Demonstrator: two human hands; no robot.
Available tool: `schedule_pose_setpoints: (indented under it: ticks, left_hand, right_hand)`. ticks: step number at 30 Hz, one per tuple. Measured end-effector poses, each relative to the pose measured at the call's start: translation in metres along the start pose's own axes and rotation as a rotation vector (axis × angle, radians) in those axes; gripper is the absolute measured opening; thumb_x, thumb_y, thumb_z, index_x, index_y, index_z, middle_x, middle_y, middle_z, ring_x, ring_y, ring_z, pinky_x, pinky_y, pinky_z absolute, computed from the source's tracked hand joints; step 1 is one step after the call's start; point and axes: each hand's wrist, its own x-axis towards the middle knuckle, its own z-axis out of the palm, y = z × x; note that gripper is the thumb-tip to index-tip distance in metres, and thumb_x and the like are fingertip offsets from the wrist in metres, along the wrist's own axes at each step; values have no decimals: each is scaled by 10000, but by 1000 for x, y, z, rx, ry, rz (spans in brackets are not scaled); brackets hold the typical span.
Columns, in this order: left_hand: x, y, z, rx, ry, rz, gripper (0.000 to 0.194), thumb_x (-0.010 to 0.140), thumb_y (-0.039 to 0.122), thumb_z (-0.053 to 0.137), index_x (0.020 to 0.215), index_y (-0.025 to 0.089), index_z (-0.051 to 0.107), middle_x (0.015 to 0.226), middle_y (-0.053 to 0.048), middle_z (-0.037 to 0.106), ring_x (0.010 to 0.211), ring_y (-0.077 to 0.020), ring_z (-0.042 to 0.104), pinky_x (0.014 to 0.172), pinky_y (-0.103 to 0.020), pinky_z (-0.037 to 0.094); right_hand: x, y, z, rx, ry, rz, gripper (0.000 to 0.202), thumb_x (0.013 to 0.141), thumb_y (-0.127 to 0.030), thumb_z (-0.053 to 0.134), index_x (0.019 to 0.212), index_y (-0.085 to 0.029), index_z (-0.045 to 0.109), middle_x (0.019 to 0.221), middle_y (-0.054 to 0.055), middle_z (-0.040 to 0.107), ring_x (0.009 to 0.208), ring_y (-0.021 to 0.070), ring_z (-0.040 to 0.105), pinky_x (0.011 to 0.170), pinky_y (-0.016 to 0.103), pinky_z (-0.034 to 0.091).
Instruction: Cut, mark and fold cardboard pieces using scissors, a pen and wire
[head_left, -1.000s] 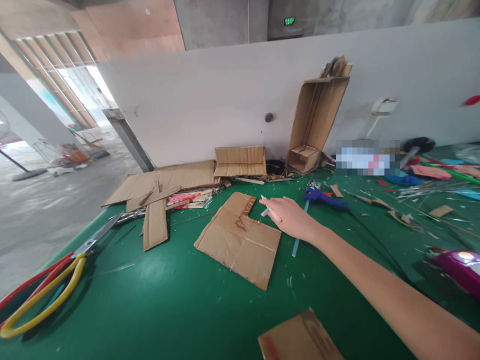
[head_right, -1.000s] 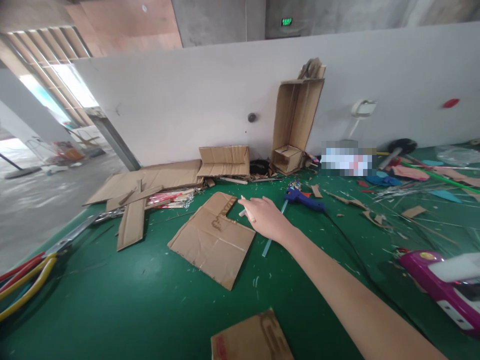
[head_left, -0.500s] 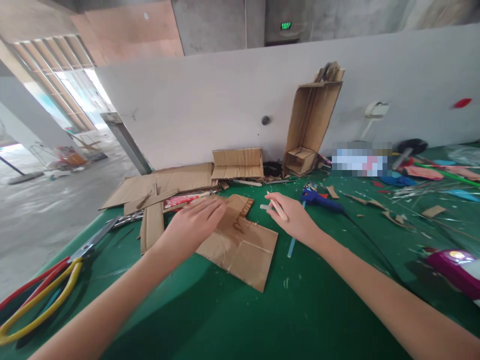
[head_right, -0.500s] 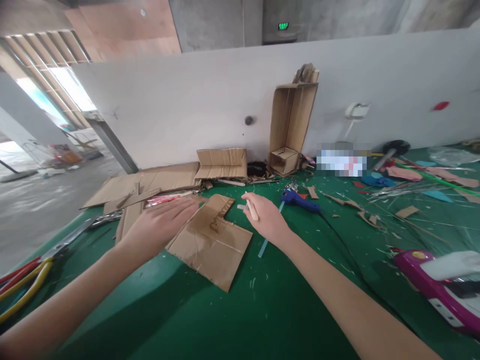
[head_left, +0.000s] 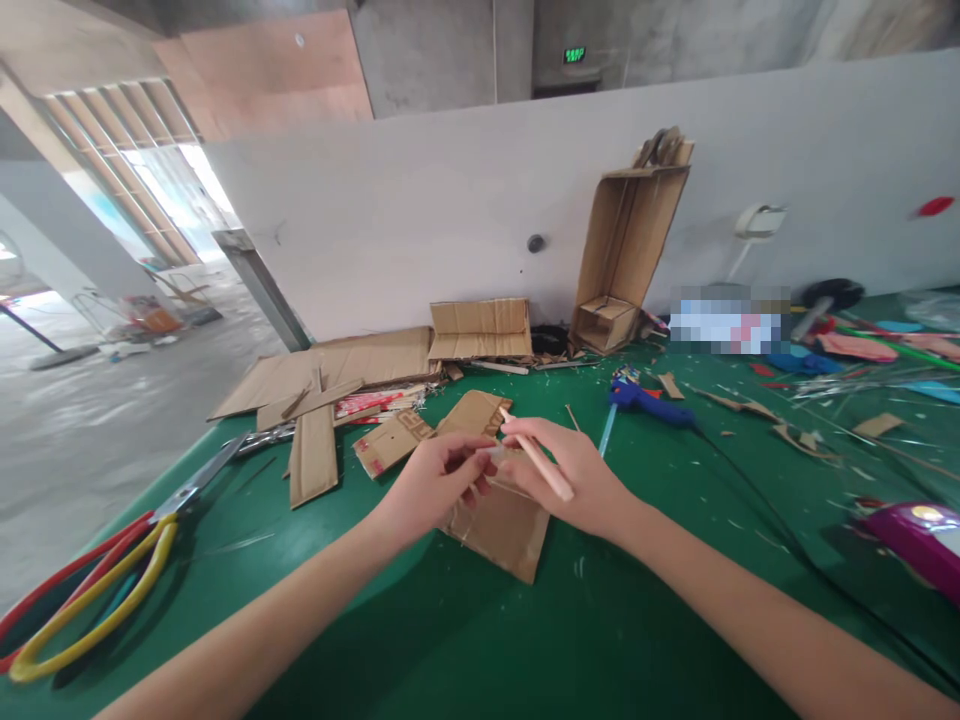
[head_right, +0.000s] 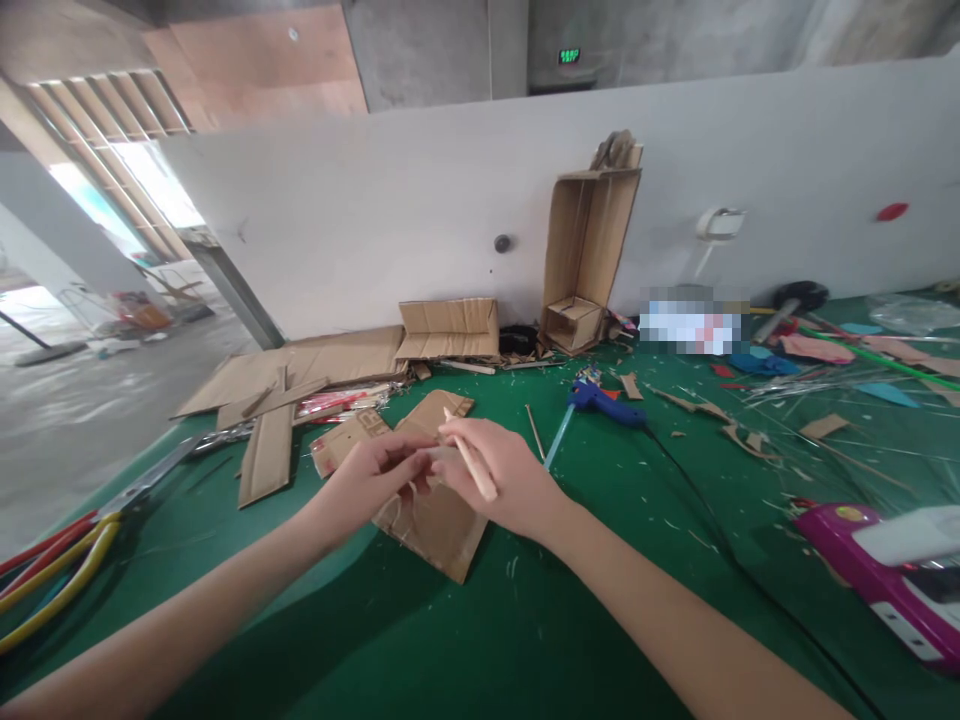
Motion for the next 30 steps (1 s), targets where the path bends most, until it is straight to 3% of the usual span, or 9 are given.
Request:
schedule_pose_setpoints:
  ticks: [4, 8, 16, 20, 26, 30]
  left_hand:
    - [1, -3, -4, -174, 149, -23, 270, 833, 330, 571, 1001, 121, 600, 795, -43, 664, 727, -132, 646, 626, -240, 535]
    - [0, -7, -1, -203, 160, -20, 257, 837, 310, 571, 1008, 118, 573, 849, -59, 688, 800, -156, 671, 699, -293, 564]
    - [-7, -10, 3, -122, 54, 130, 289, 863, 357, 529, 1031, 128, 580, 963, -90, 705, 880, -188, 682, 828, -379, 566]
    - [-10, -7, 3, -103, -46, 127, 311, 875, 368, 510, 1024, 114, 608, 868, -92, 713, 792, -180, 691, 781, -355, 576]
    - [-14, -3, 5, -73, -88, 111, 308, 890, 368, 487, 1004, 115, 620, 816, -77, 696, 719, -152, 681, 702, -294, 574]
    - [-4, -9, 4, 92, -79, 82, 322, 901, 345, 444, 1077, 131, 608, 837, -72, 697, 714, -160, 671, 659, -282, 554]
  right_hand:
    - [3, -2, 3, 509, 196, 282, 320, 921, -452, 360, 930, -219, 580, 643, -10, 544, 564, 129, 517, 518, 259, 437]
    - [6, -6, 6, 822, 196, 387, 265, 883, -430, 419, 838, -207, 554, 560, -27, 539, 463, 109, 469, 441, 233, 406]
    - [5, -7, 7, 837, 82, 368, 296, 864, -421, 441, 737, -186, 568, 508, -28, 540, 443, 106, 494, 432, 231, 422]
    - [4, -9, 6, 837, 2, 341, 261, 874, -374, 450, 732, -184, 559, 525, -25, 556, 464, 107, 497, 445, 233, 420]
    - [0, -11, 6, 757, -49, 282, 290, 916, -402, 396, 745, -197, 510, 560, -40, 544, 495, 101, 504, 516, 251, 431]
    - [5, 0, 6, 640, -33, 383, 271, 891, -436, 426, 747, -212, 481, 440, -91, 418, 376, 81, 375, 399, 206, 328]
